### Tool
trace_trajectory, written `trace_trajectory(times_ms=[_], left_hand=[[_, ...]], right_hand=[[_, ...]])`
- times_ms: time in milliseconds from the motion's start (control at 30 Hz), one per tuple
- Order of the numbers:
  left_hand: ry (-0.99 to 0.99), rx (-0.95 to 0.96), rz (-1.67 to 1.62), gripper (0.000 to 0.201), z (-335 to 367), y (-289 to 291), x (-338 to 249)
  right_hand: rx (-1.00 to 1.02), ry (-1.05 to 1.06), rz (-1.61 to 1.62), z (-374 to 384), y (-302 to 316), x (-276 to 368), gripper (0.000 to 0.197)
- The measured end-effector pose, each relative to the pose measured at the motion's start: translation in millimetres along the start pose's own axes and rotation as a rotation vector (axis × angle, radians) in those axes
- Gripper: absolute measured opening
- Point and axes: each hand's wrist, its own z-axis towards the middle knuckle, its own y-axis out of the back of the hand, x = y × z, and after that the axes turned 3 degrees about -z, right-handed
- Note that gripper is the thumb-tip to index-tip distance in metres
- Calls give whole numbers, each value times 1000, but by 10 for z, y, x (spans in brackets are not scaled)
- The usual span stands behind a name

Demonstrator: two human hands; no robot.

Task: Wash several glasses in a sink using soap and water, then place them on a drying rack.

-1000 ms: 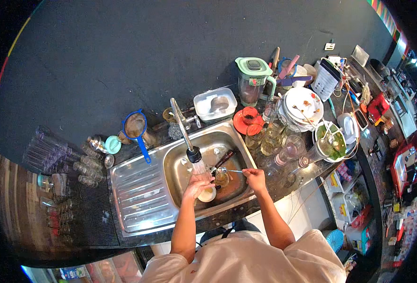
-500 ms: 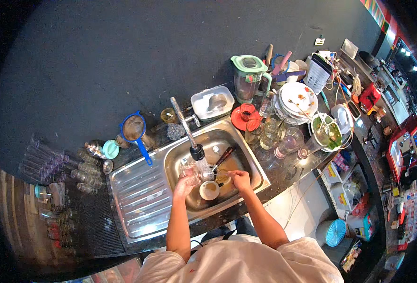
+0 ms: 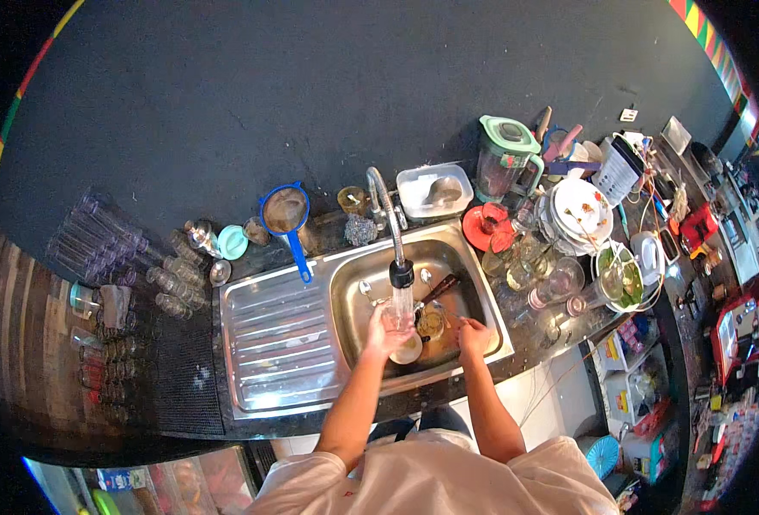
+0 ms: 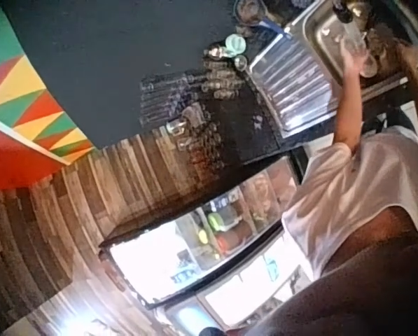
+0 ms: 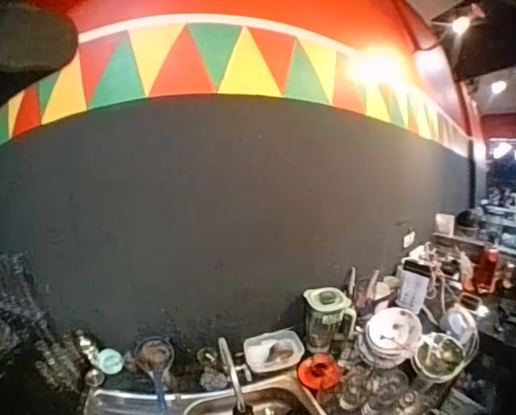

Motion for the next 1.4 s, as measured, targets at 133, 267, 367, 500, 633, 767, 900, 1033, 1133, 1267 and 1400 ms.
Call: trace_trajectory(times_ms=[133,267,367,500,633,767,900,1033,1133,1267,1400], left_hand=[[-11,134,-225,58,334,-50,111],[-34,185,-282,51,498,76,81],[11,233,-237,52,338,45,5],[-171,28,-10,32,160,586,-63],[-305,179,223,40,134,146,88],[-373,110,364,53,116,393,34],[-363,-33,510,58,42,581,13],[-352,-100,359,59,-61,657,10],[-323,-124,348,57,-175,511,-16],[-261,-80,365,50,-60,481,-61],[-281,-126,366,49,-296,443,-93]], right_hand=[[80,-102,192,-58,-97,125,18],[105,-151,126,-5,-279,218,22],[154,91,24,185,-456,103,26],[339,447,-441,148,-952,507,40],[300,486,-378,1124,-1775,611,35],[590,89,-166,1169,-2478,994,28],[783,80,-7,873,-2684,1590,47],[642,763,-364,630,-2451,2023,36],[185,1157,-888,850,-2223,2811,18],[789,624,-1701,1995,-2293,3102,70],[899,401,-1907,1635,-2334,2844,70]])
